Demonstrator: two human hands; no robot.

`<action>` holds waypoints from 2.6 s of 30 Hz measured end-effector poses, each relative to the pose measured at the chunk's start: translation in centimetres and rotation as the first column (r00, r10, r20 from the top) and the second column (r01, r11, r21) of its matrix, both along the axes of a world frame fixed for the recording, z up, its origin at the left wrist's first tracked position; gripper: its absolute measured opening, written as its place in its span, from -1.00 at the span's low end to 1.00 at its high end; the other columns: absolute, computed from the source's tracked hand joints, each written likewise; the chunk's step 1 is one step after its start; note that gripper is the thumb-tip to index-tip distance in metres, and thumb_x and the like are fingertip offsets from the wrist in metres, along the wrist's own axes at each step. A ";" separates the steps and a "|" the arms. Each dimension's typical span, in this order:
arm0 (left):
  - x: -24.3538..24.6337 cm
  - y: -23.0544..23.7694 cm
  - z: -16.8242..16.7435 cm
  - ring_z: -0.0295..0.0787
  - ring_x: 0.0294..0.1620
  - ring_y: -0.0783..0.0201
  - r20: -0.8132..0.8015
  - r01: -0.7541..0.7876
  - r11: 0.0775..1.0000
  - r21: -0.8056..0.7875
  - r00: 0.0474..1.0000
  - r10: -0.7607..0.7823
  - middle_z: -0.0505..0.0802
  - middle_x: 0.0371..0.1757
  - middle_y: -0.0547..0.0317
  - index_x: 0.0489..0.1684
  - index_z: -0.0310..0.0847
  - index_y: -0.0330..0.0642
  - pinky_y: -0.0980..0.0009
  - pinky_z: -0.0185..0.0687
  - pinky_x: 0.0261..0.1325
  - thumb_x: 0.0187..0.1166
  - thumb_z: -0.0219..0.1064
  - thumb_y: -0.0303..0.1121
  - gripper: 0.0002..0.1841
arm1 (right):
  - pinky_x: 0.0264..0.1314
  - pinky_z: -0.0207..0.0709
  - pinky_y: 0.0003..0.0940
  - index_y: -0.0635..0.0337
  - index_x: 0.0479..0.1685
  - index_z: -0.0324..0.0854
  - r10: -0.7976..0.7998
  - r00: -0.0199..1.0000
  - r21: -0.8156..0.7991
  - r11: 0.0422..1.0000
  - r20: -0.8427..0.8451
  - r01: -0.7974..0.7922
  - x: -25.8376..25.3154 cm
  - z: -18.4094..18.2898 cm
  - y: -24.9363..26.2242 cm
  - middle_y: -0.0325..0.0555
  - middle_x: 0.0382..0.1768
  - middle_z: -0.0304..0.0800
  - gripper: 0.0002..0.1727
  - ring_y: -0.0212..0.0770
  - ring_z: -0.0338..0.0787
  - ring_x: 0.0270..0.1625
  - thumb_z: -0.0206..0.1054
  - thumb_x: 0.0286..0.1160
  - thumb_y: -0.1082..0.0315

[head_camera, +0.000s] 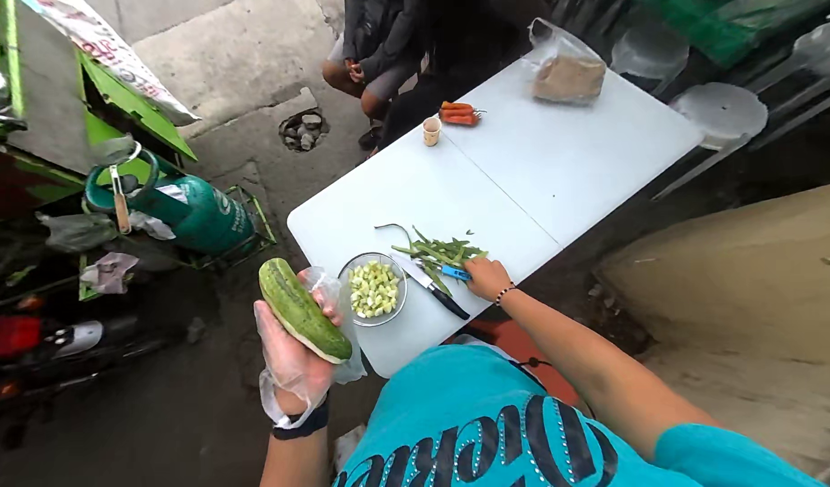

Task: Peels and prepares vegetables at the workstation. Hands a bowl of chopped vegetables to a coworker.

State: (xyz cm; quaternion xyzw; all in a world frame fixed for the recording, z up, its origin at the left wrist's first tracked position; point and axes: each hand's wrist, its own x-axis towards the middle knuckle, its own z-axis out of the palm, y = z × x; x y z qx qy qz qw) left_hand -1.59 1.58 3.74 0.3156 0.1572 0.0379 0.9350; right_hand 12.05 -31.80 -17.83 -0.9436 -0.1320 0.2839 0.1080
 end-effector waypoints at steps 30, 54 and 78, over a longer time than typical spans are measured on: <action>1.9 -2.8 -1.4 0.83 -0.28 0.14 -0.115 0.062 0.996 0.066 0.992 -0.054 0.81 -0.17 -0.01 0.36 0.43 -0.08 0.23 0.84 -0.20 0.84 -0.39 0.18 -0.37 | -0.24 0.69 -0.42 0.13 0.41 0.56 -0.338 0.778 0.719 0.308 -0.529 0.623 -5.9 6.4 0.1 -0.24 -0.36 0.68 -0.52 -0.35 0.70 -0.39 -0.05 0.88 0.02; 8.3 -8.5 -1.4 0.73 -0.42 0.35 -0.151 0.164 0.891 -0.423 0.957 -0.247 0.71 -0.40 0.23 -0.19 0.55 -0.02 0.50 0.71 -0.36 0.63 -0.20 0.40 -0.33 | -0.23 0.61 -0.33 0.05 0.48 0.66 -0.178 0.816 0.727 0.584 0.550 -0.362 -9.2 15.1 4.2 -0.04 -0.23 0.71 -0.58 -0.23 0.70 -0.25 0.14 0.82 0.13; 8.5 -8.9 -1.9 0.74 -0.44 0.30 -0.125 0.276 0.893 -0.355 0.933 -0.338 0.72 -0.42 0.20 -0.23 0.59 -0.06 0.44 0.71 -0.37 0.68 -0.18 0.34 -0.34 | -0.34 0.50 -0.26 0.05 0.50 0.65 -0.178 0.689 0.593 0.681 0.703 -0.429 -8.2 15.0 4.1 -0.06 -0.38 0.61 -0.54 -0.14 0.61 -0.36 0.02 0.86 0.09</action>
